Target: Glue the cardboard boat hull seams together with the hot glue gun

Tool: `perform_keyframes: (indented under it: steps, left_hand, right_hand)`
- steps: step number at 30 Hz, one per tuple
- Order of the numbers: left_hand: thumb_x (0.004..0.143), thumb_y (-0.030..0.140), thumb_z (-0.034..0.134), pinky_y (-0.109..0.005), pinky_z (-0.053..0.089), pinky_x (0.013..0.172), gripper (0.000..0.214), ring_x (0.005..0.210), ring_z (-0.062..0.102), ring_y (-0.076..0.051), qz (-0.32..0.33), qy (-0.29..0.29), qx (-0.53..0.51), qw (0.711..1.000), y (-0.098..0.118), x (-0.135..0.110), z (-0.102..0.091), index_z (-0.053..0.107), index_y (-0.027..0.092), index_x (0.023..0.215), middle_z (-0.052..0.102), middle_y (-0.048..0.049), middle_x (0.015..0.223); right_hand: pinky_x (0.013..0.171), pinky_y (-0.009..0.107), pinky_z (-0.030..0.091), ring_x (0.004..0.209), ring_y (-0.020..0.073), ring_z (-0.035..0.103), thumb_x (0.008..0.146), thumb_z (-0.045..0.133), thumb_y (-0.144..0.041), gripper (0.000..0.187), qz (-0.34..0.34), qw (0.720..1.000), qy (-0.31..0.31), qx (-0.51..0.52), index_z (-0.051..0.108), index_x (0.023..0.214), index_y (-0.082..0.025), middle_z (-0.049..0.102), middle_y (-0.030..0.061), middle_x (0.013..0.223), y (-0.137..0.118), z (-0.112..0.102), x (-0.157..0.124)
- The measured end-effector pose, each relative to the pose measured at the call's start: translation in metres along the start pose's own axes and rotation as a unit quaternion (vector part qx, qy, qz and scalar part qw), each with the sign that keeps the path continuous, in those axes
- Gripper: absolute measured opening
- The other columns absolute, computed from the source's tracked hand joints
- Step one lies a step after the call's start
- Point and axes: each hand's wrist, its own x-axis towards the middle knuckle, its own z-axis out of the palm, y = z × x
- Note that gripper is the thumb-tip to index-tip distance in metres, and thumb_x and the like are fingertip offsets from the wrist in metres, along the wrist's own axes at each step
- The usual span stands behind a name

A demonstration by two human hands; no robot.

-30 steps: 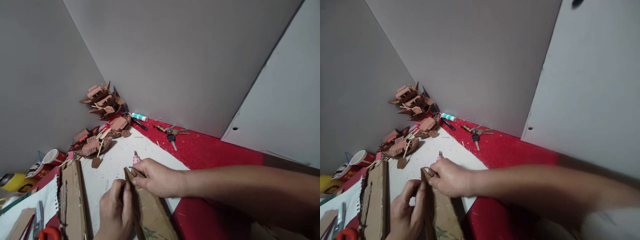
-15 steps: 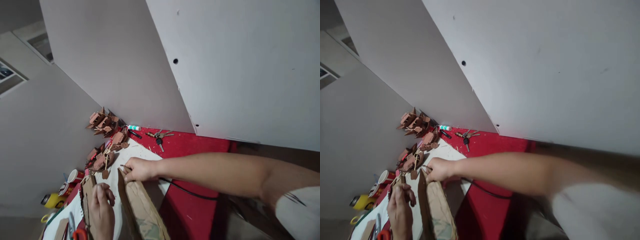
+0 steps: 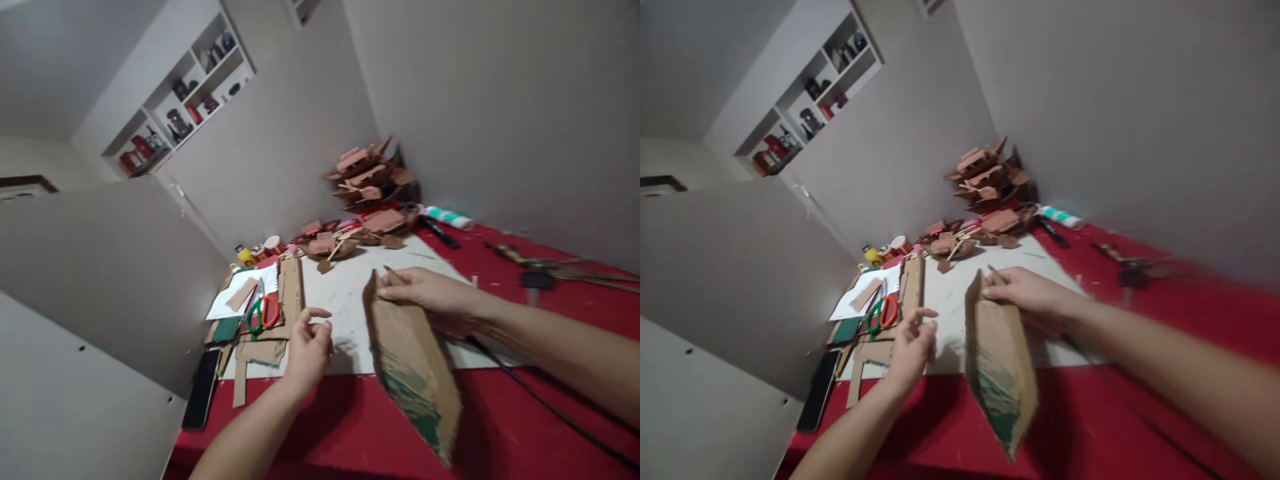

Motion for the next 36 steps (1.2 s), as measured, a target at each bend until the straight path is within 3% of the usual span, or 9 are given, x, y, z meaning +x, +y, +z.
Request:
perform_keyframes:
  steps: [3,6,9,13,19,25,30,36]
  left_hand:
    - [0.077,0.041,0.063,-0.017,0.027,0.038,0.031,0.036,0.029,-0.005,-0.002,0.028,-0.015,0.999,-0.011,-0.012,0.005,0.056,0.016,0.094,0.036,0.0114,0.044]
    - [0.074,0.039,0.067,-0.018,0.036,0.046,0.031,0.045,0.043,-0.006,0.031,0.076,-0.03,0.996,-0.014,-0.014,0.004,0.06,0.015,0.092,0.047,0.0074,0.053]
    - [0.073,0.039,0.07,-0.021,0.046,0.057,0.036,0.058,0.057,-0.008,0.019,0.079,-0.048,0.995,-0.015,0.001,0.0,0.061,0.014,0.098,0.065,-0.0023,0.08]
    - [0.072,0.041,0.071,-0.027,0.052,0.069,0.04,0.076,0.067,-0.016,-0.017,0.048,-0.067,0.996,-0.01,0.024,0.005,0.061,0.012,0.098,0.07,-0.0111,0.096]
    - [0.071,0.041,0.072,-0.026,0.052,0.069,0.036,0.078,0.064,-0.015,0.014,-0.007,0.007,1.0,0.0,0.046,0.022,0.066,0.012,0.092,0.069,-0.0102,0.097]
    - [0.072,0.038,0.073,-0.026,0.051,0.073,0.036,0.086,0.063,-0.018,0.011,-0.105,0.086,0.991,-0.005,0.074,0.024,0.072,0.013,0.097,0.071,-0.0092,0.097]
    - [0.074,0.033,0.072,-0.026,0.049,0.08,0.024,0.087,0.065,-0.018,-0.038,-0.157,0.046,0.986,-0.014,0.081,0.023,0.073,0.017,0.092,0.073,-0.0062,0.09]
    - [0.076,0.029,0.071,-0.028,0.048,0.088,0.024,0.095,0.065,-0.019,-0.037,-0.163,0.022,0.986,-0.022,0.081,0.018,0.072,0.018,0.097,0.072,-0.0067,0.097]
  right_hand:
    - [0.06,0.025,0.044,0.059,0.0131,0.058,0.08,0.045,-0.013,0.014,0.033,0.997,-0.02,0.066,0.054,0.071,-0.017,0.061,0.0047,0.069,0.004,0.004,-0.001]
    - [0.06,0.024,0.039,0.061,0.0119,0.052,0.075,0.053,-0.014,0.009,-0.017,0.997,-0.042,-0.068,0.054,0.066,-0.016,0.056,0.0006,0.066,0.0,0.006,-0.006]
    - [0.056,0.023,0.033,0.057,0.0089,0.043,0.075,0.054,-0.018,0.012,-0.005,0.994,-0.021,-0.108,0.051,0.063,-0.015,0.047,-0.0038,0.059,-0.003,0.004,-0.004]
    - [0.054,0.021,0.029,0.056,0.0081,0.038,0.07,0.057,-0.017,0.014,0.01,0.988,-0.006,-0.153,0.048,0.06,-0.015,0.04,-0.0062,0.054,0.0,0.003,0.001]
    - [0.054,0.021,0.028,0.06,0.0094,0.04,0.069,0.059,-0.019,0.005,0.023,0.978,-0.002,-0.205,0.057,0.069,-0.014,0.047,-0.0041,0.06,0.007,0.007,0.0]
    - [0.054,0.021,0.029,0.06,0.0103,0.045,0.075,0.056,-0.025,0.014,0.005,0.964,0.0,-0.266,0.064,0.078,-0.013,0.057,0.0007,0.067,0.009,0.01,0.0]
    - [0.051,0.022,0.029,0.058,0.0112,0.045,0.077,0.053,-0.027,0.015,0.015,0.961,0.005,-0.278,0.064,0.077,-0.016,0.06,0.0033,0.07,0.01,0.009,-0.003]
    - [0.049,0.023,0.026,0.055,0.0111,0.044,0.079,0.053,-0.027,0.016,0.035,0.962,0.016,-0.27,0.065,0.08,-0.017,0.06,0.0038,0.07,0.009,0.008,-0.008]
